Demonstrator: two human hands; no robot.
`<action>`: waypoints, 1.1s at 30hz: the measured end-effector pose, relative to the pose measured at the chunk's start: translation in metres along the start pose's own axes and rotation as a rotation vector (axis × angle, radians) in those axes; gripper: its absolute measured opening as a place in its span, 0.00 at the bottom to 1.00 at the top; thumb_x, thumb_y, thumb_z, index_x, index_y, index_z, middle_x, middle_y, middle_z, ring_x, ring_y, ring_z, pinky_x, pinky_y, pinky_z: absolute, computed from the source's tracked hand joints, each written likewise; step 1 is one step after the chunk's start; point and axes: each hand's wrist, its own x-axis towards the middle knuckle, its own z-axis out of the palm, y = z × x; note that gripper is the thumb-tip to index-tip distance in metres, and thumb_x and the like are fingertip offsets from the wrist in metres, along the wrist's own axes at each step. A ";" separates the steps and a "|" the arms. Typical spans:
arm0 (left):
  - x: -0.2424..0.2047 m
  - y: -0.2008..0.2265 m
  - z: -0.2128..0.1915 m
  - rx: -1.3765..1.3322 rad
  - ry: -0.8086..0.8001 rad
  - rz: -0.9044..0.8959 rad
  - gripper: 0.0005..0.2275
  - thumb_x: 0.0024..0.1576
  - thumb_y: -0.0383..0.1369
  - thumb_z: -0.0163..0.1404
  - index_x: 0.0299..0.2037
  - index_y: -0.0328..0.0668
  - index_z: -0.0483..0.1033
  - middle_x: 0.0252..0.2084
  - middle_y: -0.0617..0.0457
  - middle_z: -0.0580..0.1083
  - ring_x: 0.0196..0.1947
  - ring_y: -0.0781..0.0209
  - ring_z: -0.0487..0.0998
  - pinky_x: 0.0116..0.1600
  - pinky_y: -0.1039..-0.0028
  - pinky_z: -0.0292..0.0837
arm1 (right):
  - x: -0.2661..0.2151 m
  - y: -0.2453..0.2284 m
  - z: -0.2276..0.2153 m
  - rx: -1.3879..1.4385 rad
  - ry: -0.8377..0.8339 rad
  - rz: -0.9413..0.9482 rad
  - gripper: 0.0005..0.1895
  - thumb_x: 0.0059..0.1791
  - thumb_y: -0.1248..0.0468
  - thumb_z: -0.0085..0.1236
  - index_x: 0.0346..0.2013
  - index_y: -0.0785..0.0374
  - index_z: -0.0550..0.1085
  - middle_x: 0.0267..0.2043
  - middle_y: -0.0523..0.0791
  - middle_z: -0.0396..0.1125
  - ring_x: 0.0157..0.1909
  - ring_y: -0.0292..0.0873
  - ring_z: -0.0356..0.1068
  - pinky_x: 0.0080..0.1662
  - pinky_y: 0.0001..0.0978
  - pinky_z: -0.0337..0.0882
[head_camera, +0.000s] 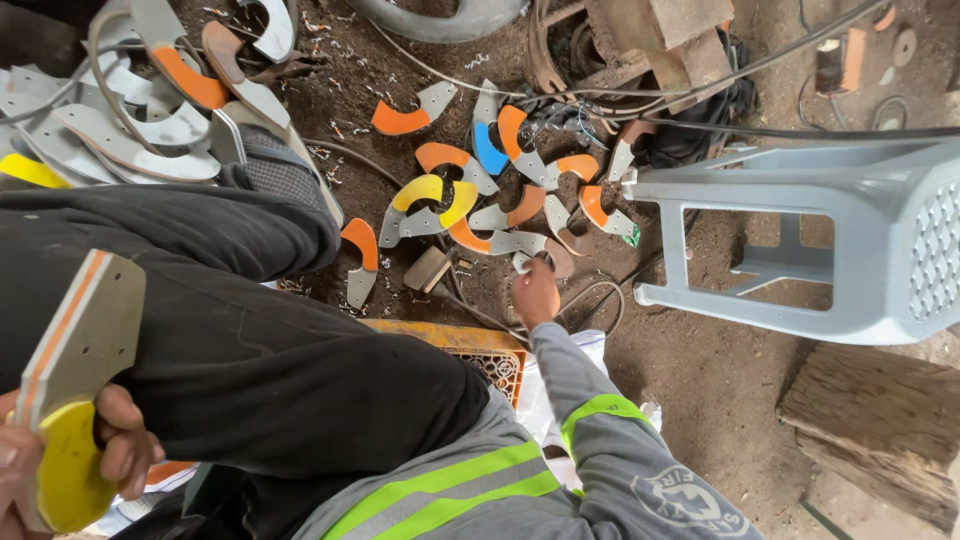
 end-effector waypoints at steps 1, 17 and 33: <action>0.002 -0.001 0.001 -0.022 -0.063 -0.020 0.27 0.66 0.44 0.47 0.64 0.23 0.62 0.41 0.26 0.77 0.42 0.25 0.80 0.61 0.38 0.60 | 0.009 0.003 -0.005 -0.029 0.117 -0.077 0.12 0.46 0.65 0.56 0.44 0.62 0.74 0.42 0.52 0.72 0.45 0.54 0.72 0.47 0.46 0.70; 0.037 0.012 0.037 -0.018 -0.204 -0.018 0.23 0.67 0.39 0.40 0.62 0.20 0.61 0.38 0.23 0.76 0.39 0.26 0.80 0.62 0.37 0.60 | 0.066 -0.135 0.023 -0.005 -0.080 -0.216 0.27 0.48 0.64 0.54 0.63 0.59 0.69 0.61 0.53 0.59 0.64 0.53 0.55 0.64 0.50 0.55; 0.089 0.012 0.082 -0.302 -0.339 -0.401 0.16 0.67 0.37 0.29 0.42 0.37 0.70 0.27 0.43 0.69 0.30 0.46 0.71 0.61 0.51 0.63 | 0.113 -0.117 0.050 0.415 0.008 -0.276 0.16 0.54 0.67 0.50 0.56 0.65 0.72 0.56 0.51 0.72 0.56 0.47 0.74 0.60 0.37 0.72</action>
